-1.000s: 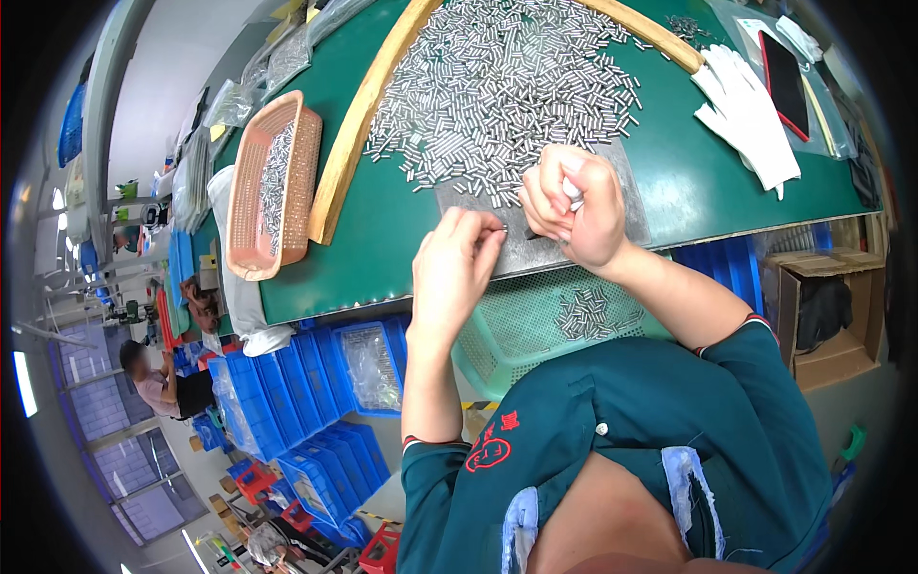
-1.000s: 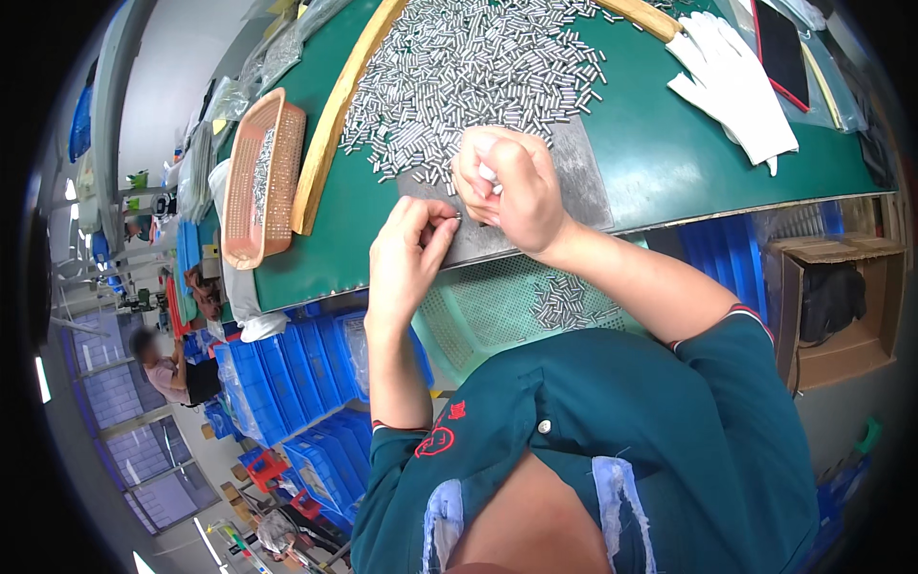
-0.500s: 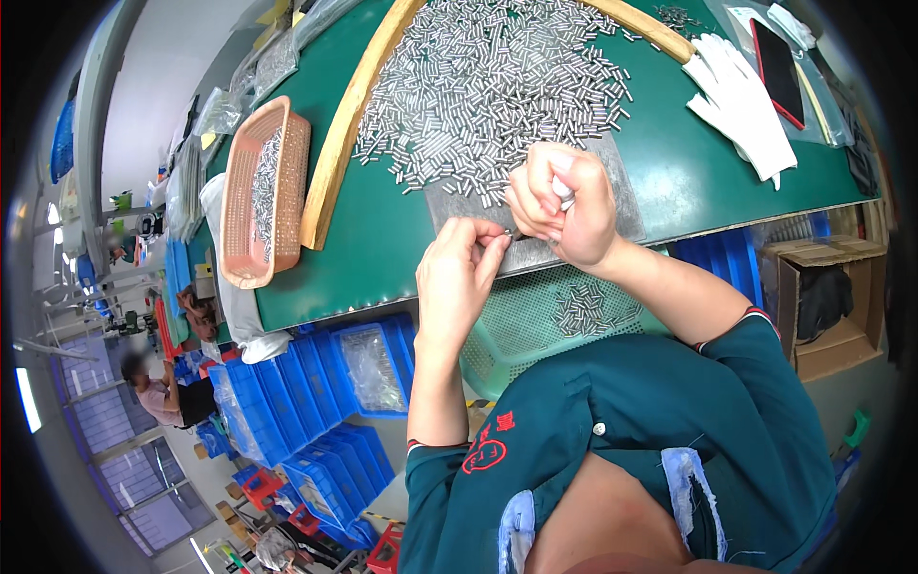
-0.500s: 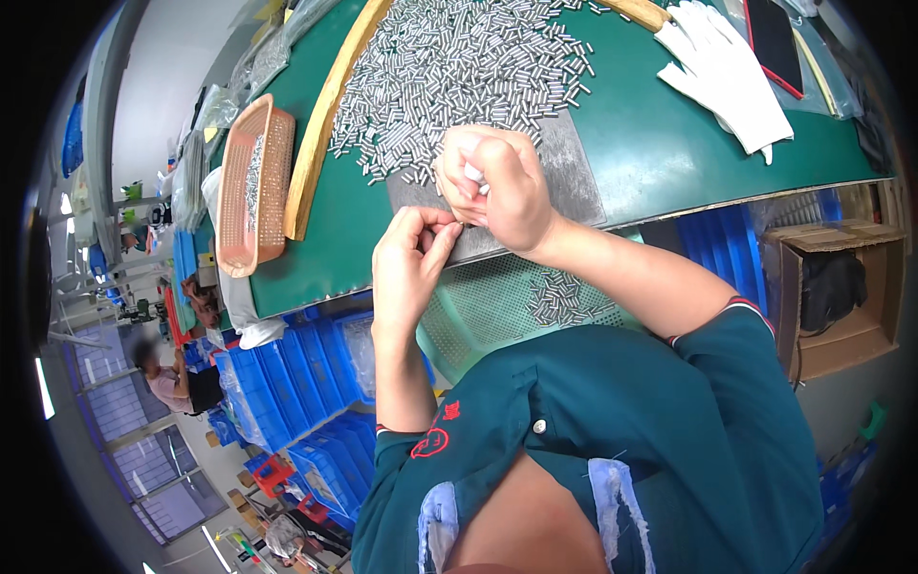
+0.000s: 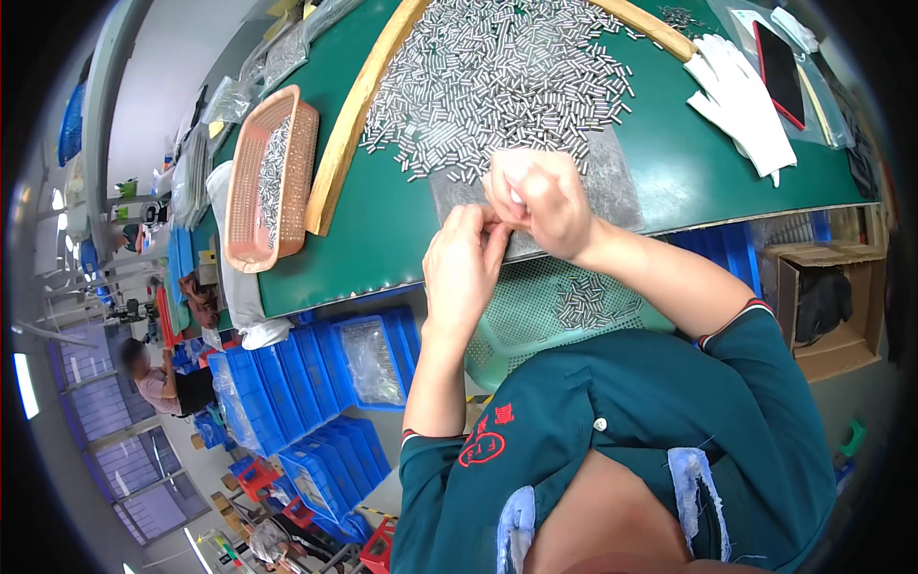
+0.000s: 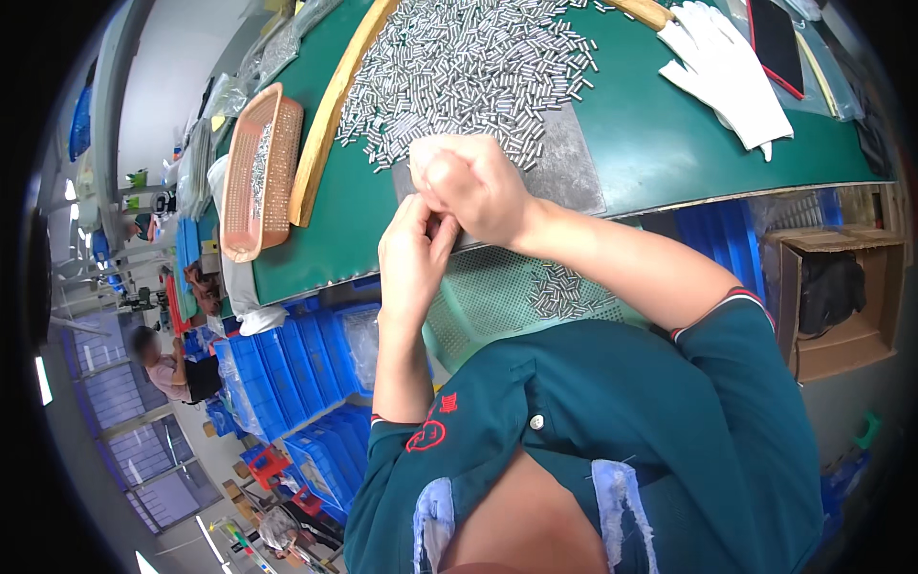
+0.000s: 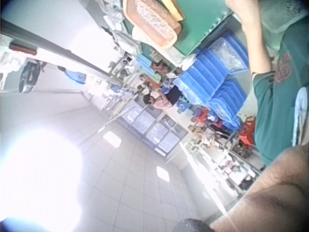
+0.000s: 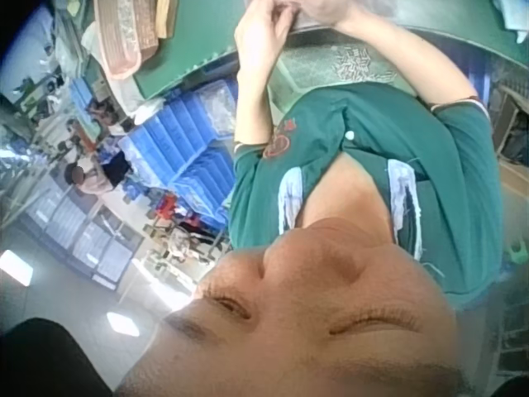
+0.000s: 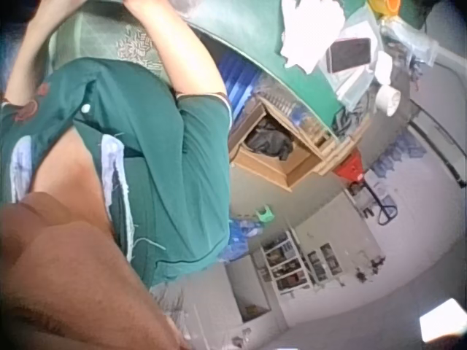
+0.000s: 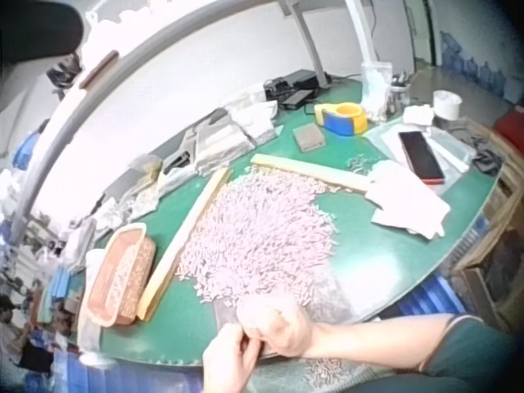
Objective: The person sorts small metal pins by hand, moving them from a large pile into a smaller plastic basket.
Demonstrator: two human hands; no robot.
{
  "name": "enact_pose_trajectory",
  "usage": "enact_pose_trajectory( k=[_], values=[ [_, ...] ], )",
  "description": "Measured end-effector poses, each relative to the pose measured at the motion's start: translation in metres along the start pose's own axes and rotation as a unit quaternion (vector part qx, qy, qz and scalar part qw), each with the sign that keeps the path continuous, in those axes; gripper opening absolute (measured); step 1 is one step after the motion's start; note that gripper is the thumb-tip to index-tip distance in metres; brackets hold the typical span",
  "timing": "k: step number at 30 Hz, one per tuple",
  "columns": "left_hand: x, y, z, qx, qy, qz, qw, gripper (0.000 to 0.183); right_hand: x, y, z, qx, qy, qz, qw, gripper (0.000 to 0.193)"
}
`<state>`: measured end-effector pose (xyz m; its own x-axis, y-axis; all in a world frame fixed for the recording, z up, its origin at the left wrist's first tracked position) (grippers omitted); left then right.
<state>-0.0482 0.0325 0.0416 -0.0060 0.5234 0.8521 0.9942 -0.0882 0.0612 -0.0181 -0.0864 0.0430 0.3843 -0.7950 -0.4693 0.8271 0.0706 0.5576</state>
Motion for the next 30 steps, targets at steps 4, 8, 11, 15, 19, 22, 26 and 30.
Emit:
enact_pose_trajectory(
  k=[4, 8, 11, 15, 19, 22, 26, 30],
  values=[
    [-0.001, 0.002, -0.001, 0.006, -0.011, 0.017, 1.000, 0.010, 0.011, -0.001, -0.005, -0.052, 0.141, -0.098, 0.984, 0.028],
    [0.001, 0.002, -0.004, -0.003, -0.002, 0.044, 0.999, 0.008, 0.019, -0.002, 0.000, -0.016, 0.156, -0.112, 0.981, 0.030],
    [0.002, 0.002, -0.003, -0.058, -0.012, 0.051, 0.997, 0.007, 0.019, -0.003, 0.001, -0.031, 0.149, -0.113, 0.982, 0.030],
    [0.004, 0.003, 0.005, -0.092, -0.103, 0.026, 0.990, 0.007, 0.014, -0.003, 0.002, -0.045, 0.130, -0.100, 0.985, 0.030],
    [0.005, -0.003, -0.001, 0.018, -0.033, 0.027, 0.999, 0.009, 0.015, -0.003, 0.001, -0.060, 0.145, -0.105, 0.982, 0.030],
    [0.001, -0.004, 0.002, 0.008, -0.032, 0.016, 0.999, 0.011, 0.014, -0.003, 0.000, -0.061, 0.165, -0.090, 0.980, 0.029],
    [0.000, -0.003, 0.004, 0.019, -0.050, 0.027, 0.998, 0.010, 0.013, -0.004, 0.002, -0.079, 0.155, -0.092, 0.980, 0.029],
    [-0.001, -0.003, 0.002, 0.017, -0.058, 0.025, 0.998, 0.009, 0.016, -0.005, 0.001, -0.065, 0.167, -0.094, 0.979, 0.029]
  ],
)
Point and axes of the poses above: each hand's wrist, its own y-axis towards the middle knuckle, its own x-axis out of the back of the hand, z = x × y, the point moved 3 cm from there along y, towards the middle knuckle, and after that the axes turned 10 degrees about x, right-handed, at the moved point
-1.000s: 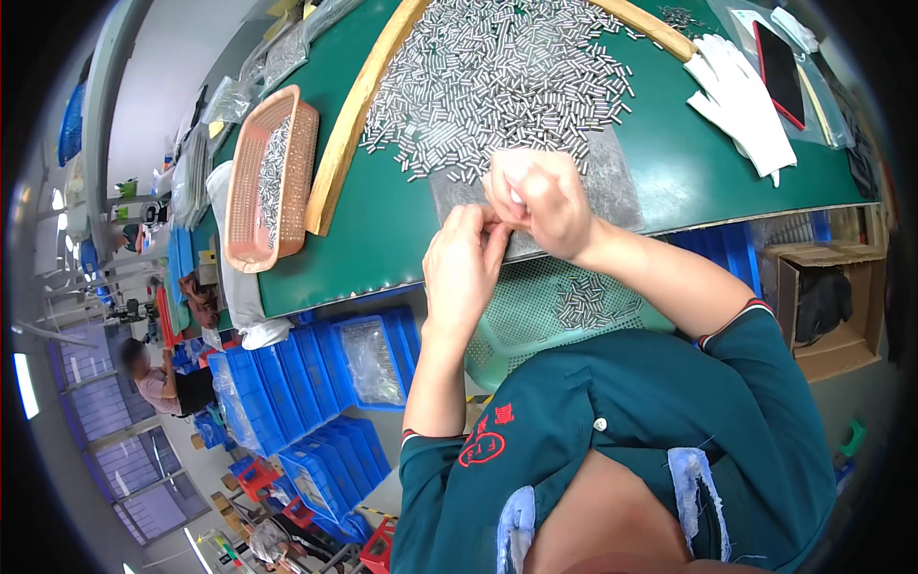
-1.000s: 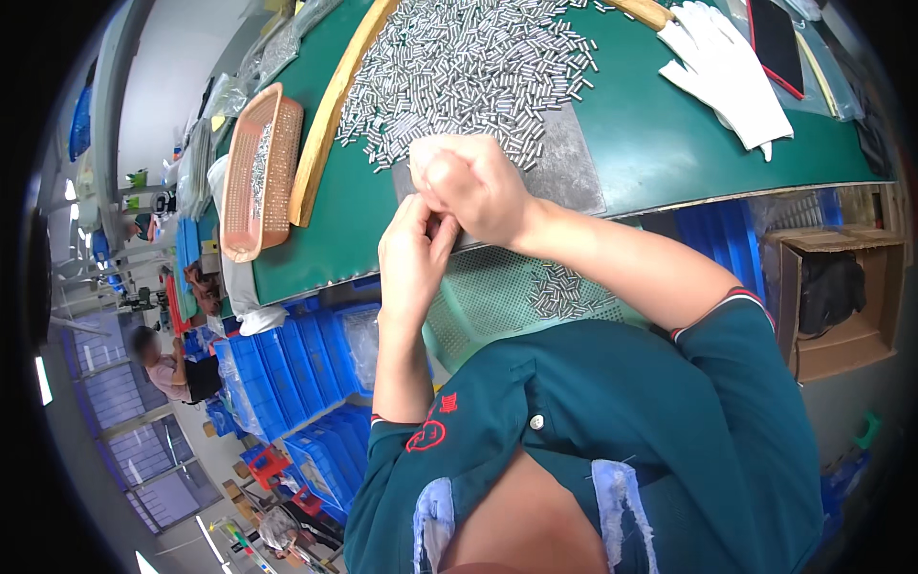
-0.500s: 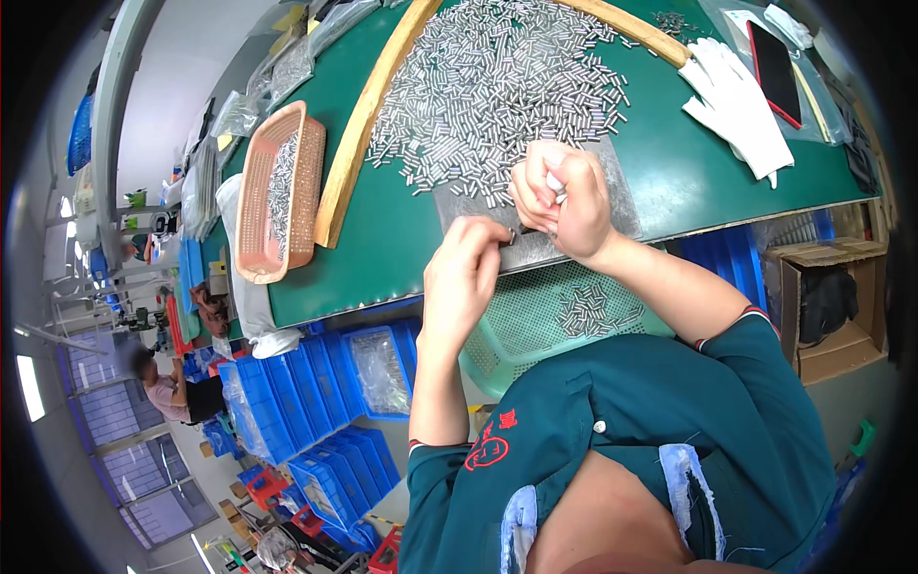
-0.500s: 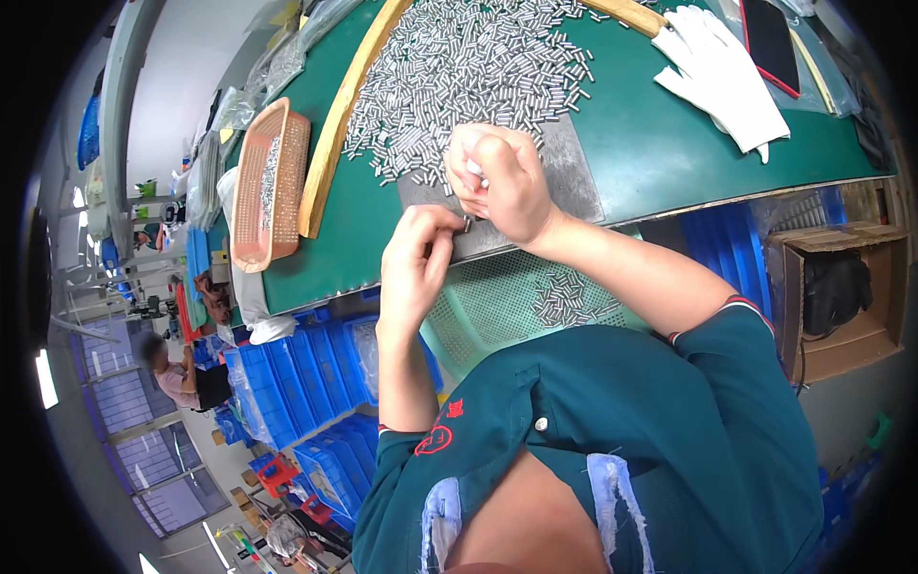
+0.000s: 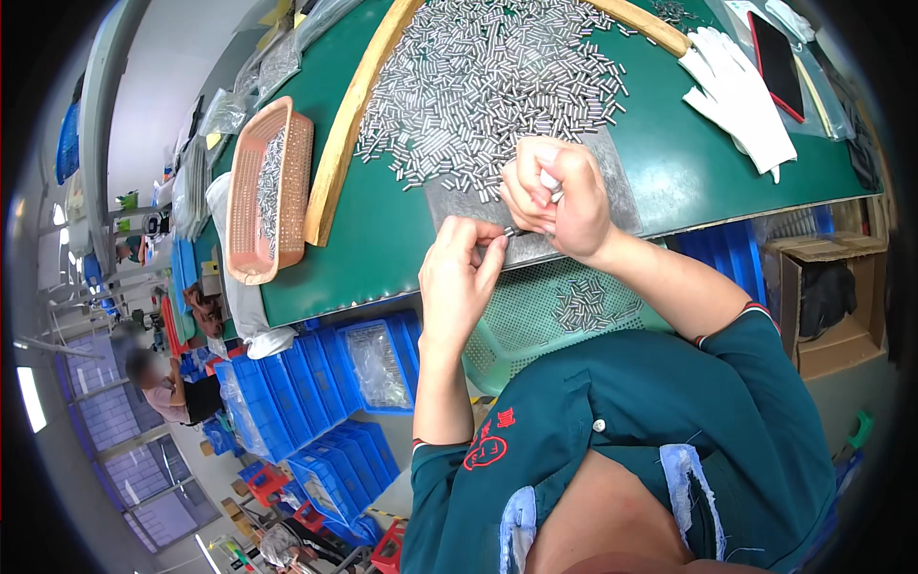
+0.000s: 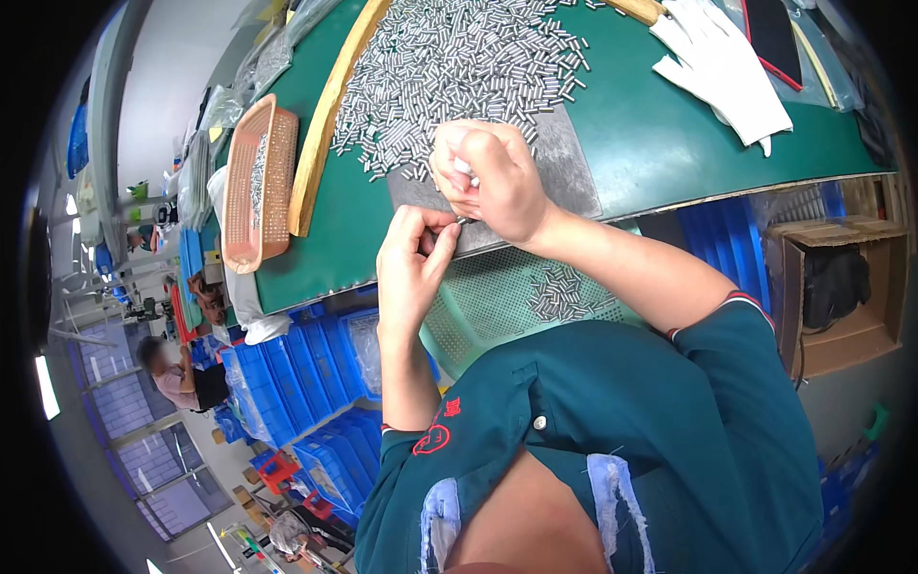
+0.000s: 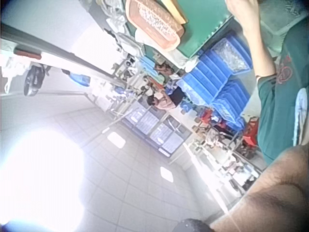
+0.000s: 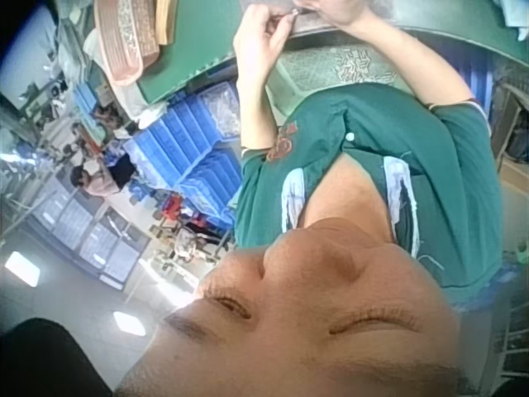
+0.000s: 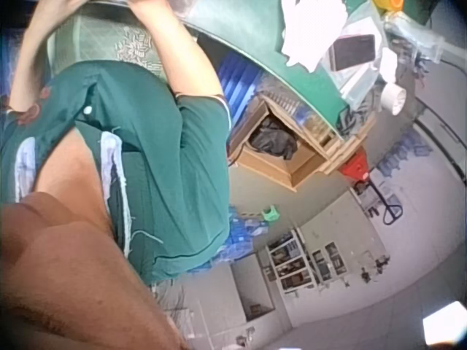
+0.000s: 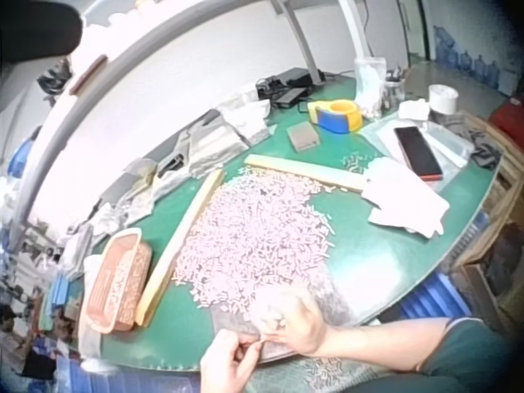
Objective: The person sorts small metal pins by hand, moving them from a large pile into a smaller plastic basket.
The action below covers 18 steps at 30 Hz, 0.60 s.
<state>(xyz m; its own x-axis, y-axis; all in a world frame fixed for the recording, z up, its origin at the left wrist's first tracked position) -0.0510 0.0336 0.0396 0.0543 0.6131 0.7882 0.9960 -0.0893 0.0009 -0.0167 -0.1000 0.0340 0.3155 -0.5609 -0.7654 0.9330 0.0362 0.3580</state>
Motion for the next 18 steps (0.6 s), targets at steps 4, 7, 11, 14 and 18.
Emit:
enact_pose_trajectory(
  k=[4, 7, 11, 14, 18],
  values=[
    [0.000, 0.001, 0.001, 0.003, -0.010, 0.001, 1.000, 0.009, 0.002, 0.000, -0.001, -0.004, 0.002, 0.001, 1.000, 0.029],
    [0.000, 0.001, 0.003, 0.002, -0.011, -0.001, 1.000, 0.010, 0.002, 0.000, -0.002, -0.008, 0.001, 0.000, 1.000, 0.030],
    [0.000, 0.001, 0.003, -0.002, -0.026, -0.004, 1.000, 0.010, -0.008, -0.001, -0.001, 0.012, -0.075, 0.072, 0.995, 0.029],
    [0.000, 0.001, 0.002, -0.013, -0.022, -0.013, 1.000, 0.009, -0.011, -0.002, -0.003, 0.021, -0.129, 0.099, 0.986, 0.027],
    [0.000, -0.003, 0.004, -0.004, -0.022, -0.011, 1.000, 0.009, -0.003, 0.001, -0.003, 0.008, -0.074, 0.056, 0.996, 0.030]
  ],
)
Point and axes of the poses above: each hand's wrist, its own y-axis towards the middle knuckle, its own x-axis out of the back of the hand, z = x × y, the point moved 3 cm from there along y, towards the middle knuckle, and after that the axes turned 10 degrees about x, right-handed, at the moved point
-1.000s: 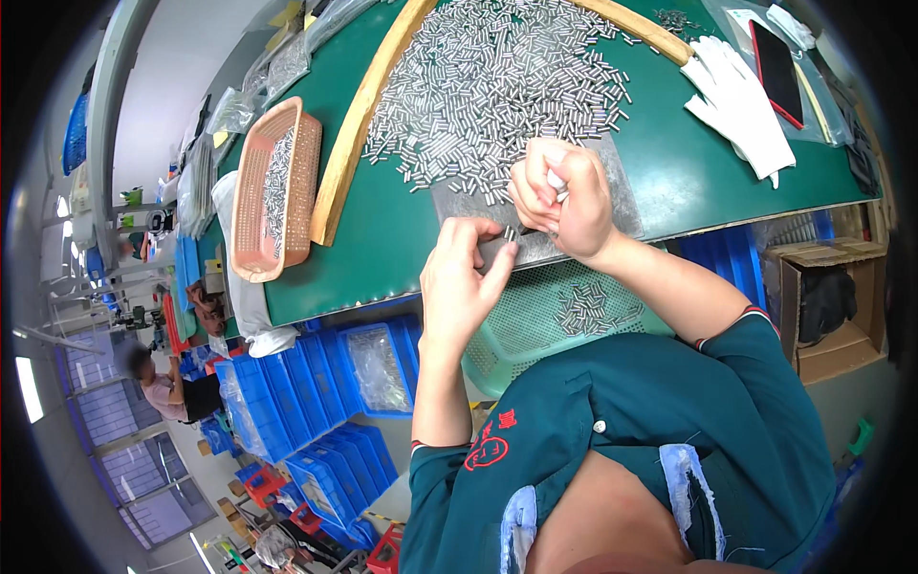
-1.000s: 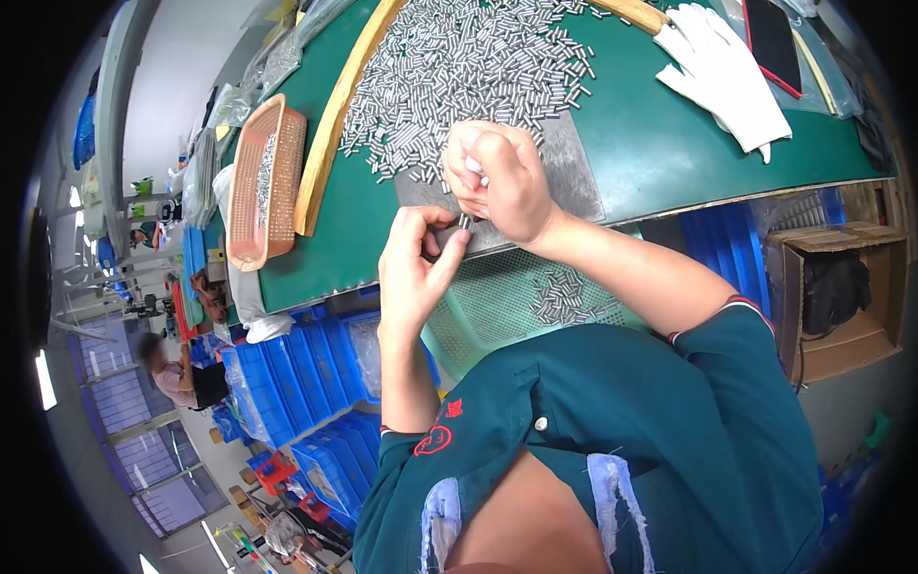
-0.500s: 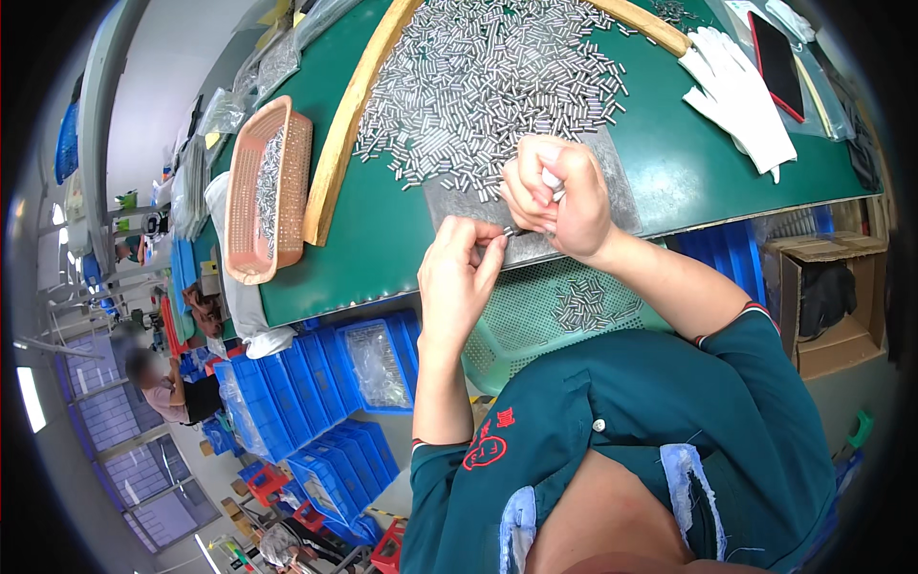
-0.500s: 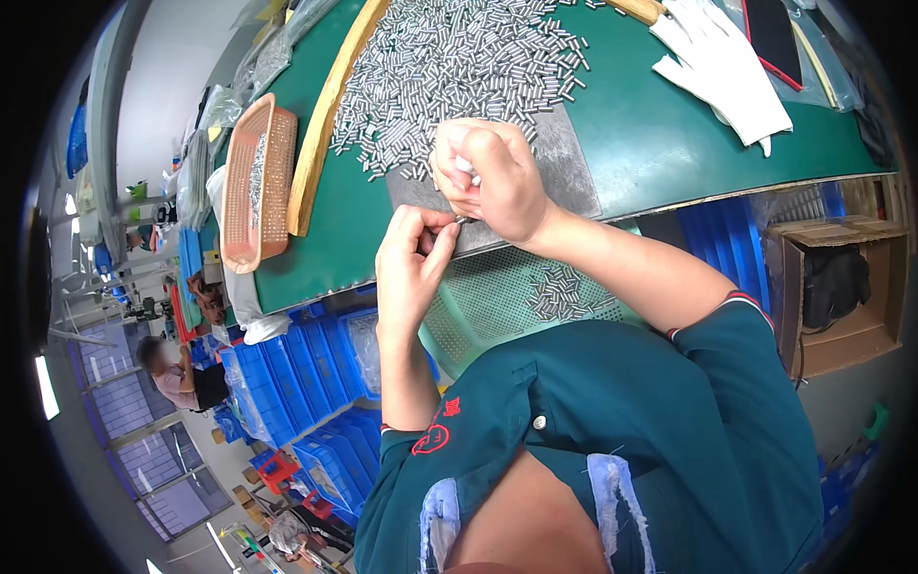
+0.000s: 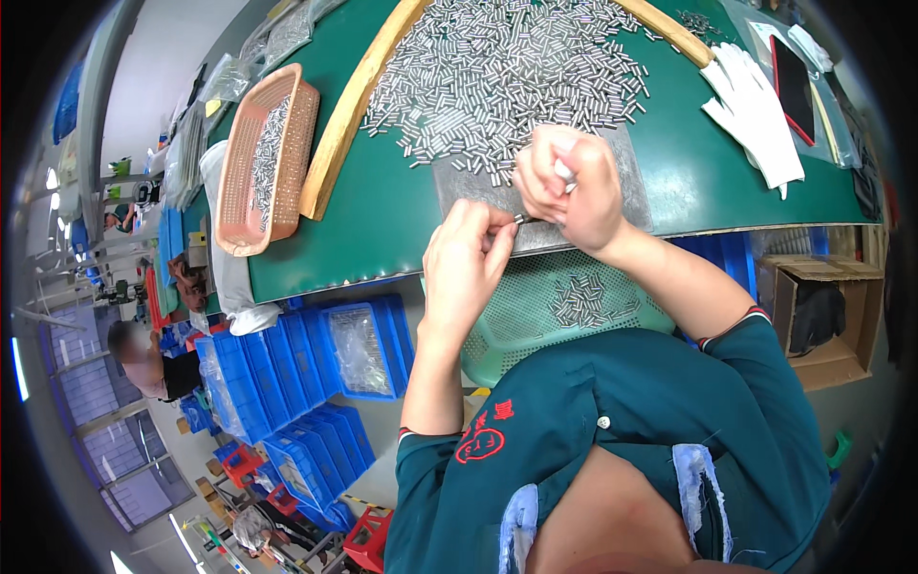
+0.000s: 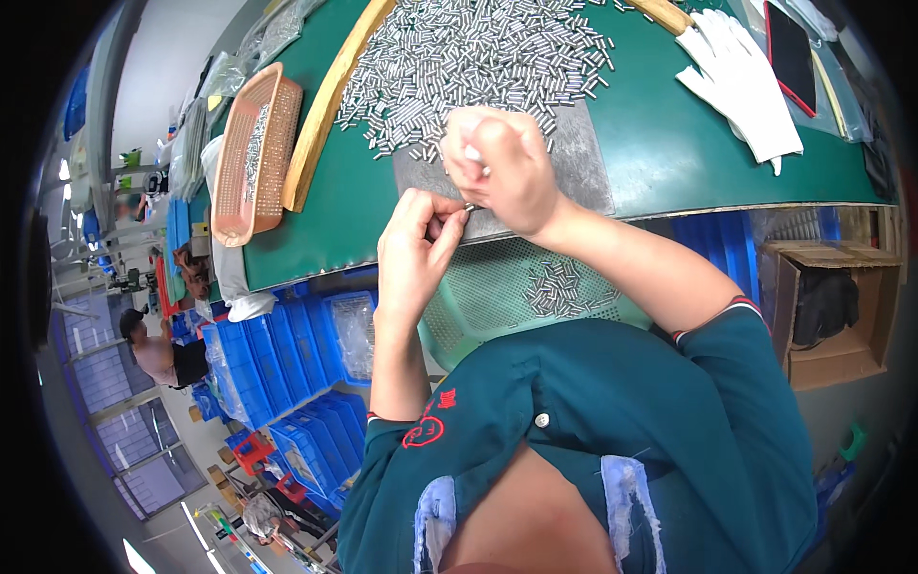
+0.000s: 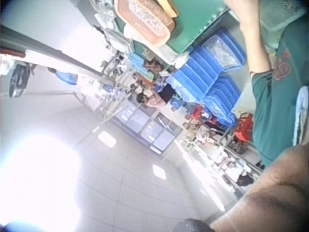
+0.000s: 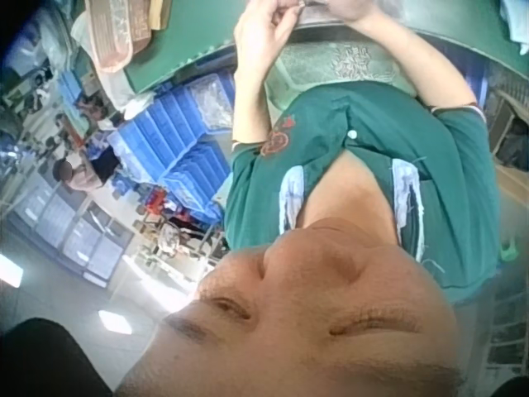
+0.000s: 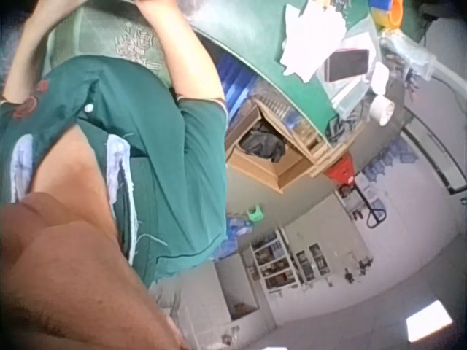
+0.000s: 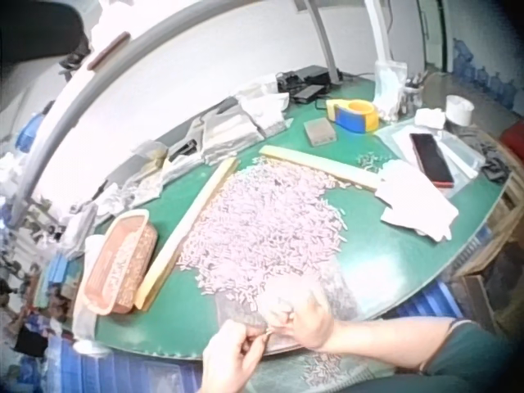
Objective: The person sorts small metal pins by hand, moving them from a large pile into a smaller plastic basket.
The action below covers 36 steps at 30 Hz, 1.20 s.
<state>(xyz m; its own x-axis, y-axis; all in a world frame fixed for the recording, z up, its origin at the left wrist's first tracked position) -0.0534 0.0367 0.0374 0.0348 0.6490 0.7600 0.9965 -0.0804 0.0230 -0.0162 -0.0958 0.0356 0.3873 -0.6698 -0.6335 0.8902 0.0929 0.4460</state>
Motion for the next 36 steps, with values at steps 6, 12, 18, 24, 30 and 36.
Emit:
enact_pose_trajectory(
  k=[6, 12, 18, 24, 30, 36],
  values=[
    [0.012, -0.003, -0.008, -0.041, -0.041, 0.148, 0.987, 0.008, 0.005, 0.001, 0.003, 0.005, 0.046, -0.058, 0.997, 0.032],
    [0.027, 0.042, 0.017, -0.003, 0.123, -0.086, 0.989, 0.013, 0.000, 0.001, 0.004, 0.000, 0.036, -0.043, 0.998, 0.032],
    [0.028, 0.047, 0.015, -0.045, 0.166, -0.046, 0.984, 0.009, 0.002, 0.000, 0.003, -0.005, 0.031, -0.043, 0.999, 0.032],
    [0.004, 0.015, -0.005, -0.061, 0.091, 0.029, 0.994, 0.008, 0.004, 0.000, 0.002, 0.000, 0.045, -0.052, 0.998, 0.031],
    [-0.003, 0.006, -0.004, -0.028, 0.053, 0.004, 0.998, 0.009, 0.004, -0.001, 0.004, 0.003, 0.035, -0.049, 0.998, 0.031],
    [-0.004, 0.006, -0.006, -0.038, 0.048, -0.008, 0.998, 0.009, 0.006, -0.002, 0.004, 0.017, 0.045, -0.054, 0.997, 0.031]
  ],
)
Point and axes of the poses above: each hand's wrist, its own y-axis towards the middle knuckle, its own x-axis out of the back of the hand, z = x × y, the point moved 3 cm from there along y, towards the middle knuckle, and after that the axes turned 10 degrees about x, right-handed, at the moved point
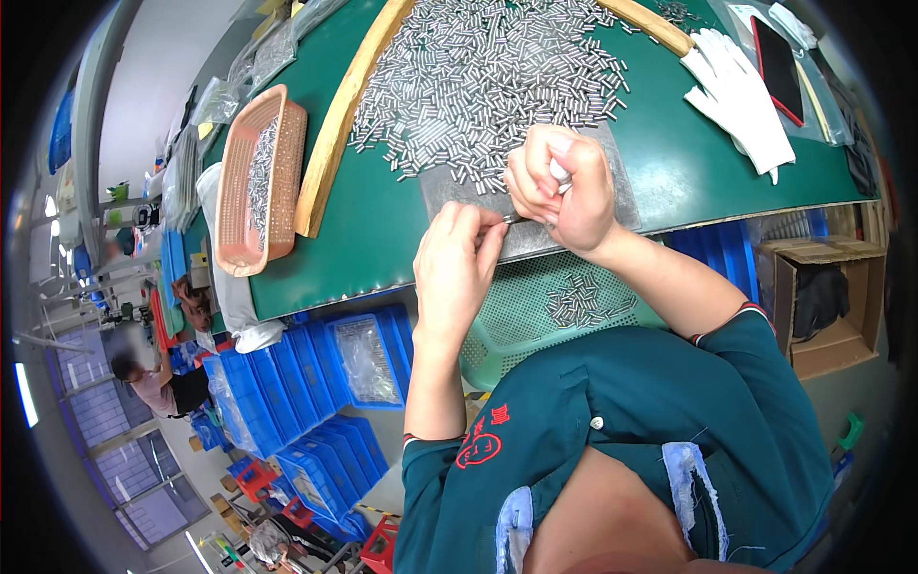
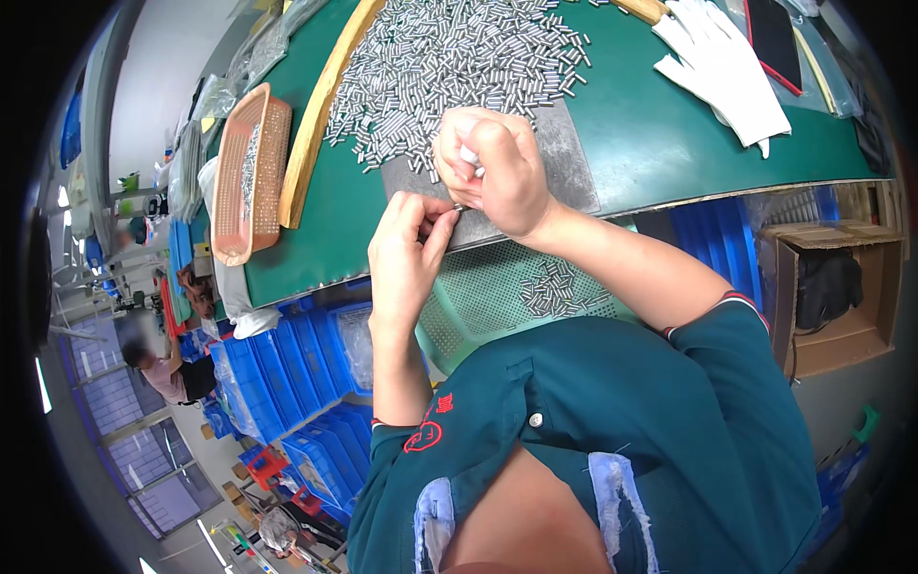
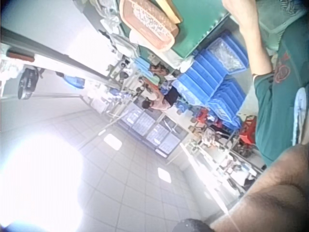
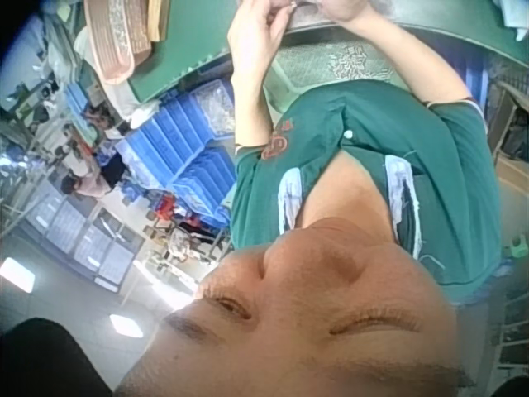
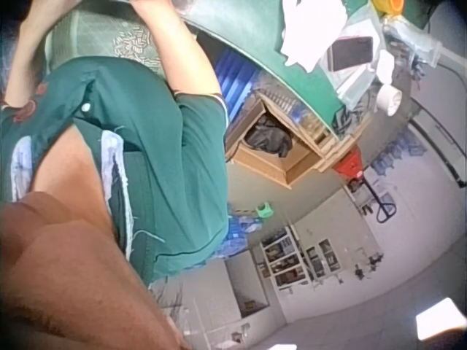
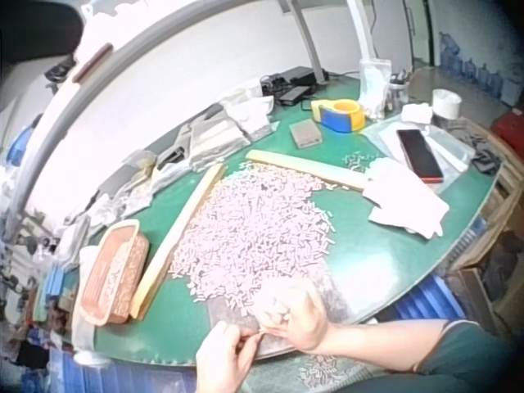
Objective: The person sorts small metal pins by hand, moving them from a large pile into a smaller plastic basket.
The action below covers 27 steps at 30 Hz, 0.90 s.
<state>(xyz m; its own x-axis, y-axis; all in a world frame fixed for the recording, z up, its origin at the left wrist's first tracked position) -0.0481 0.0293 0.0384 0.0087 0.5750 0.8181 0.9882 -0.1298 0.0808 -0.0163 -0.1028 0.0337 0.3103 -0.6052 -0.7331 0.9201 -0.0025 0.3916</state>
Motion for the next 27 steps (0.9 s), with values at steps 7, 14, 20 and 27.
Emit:
enact_pose_trajectory(
  k=[7, 14, 20, 27],
  values=[
    [-0.001, 0.002, 0.005, -0.011, -0.007, -0.003, 1.000, 0.011, -0.002, 0.000, -0.002, 0.003, -0.009, 0.021, 1.000, 0.031],
    [0.002, 0.002, 0.002, -0.031, 0.014, -0.008, 0.999, 0.011, -0.008, 0.001, -0.003, 0.043, -0.102, 0.073, 0.991, 0.029],
    [-0.001, 0.001, 0.003, 0.004, 0.003, 0.004, 1.000, 0.010, -0.001, -0.001, -0.003, 0.015, -0.035, 0.010, 0.999, 0.030],
    [0.004, 0.004, -0.003, 0.047, -0.013, 0.032, 0.998, 0.007, 0.002, 0.001, 0.001, 0.033, -0.018, -0.020, 0.999, 0.032]
  ],
)
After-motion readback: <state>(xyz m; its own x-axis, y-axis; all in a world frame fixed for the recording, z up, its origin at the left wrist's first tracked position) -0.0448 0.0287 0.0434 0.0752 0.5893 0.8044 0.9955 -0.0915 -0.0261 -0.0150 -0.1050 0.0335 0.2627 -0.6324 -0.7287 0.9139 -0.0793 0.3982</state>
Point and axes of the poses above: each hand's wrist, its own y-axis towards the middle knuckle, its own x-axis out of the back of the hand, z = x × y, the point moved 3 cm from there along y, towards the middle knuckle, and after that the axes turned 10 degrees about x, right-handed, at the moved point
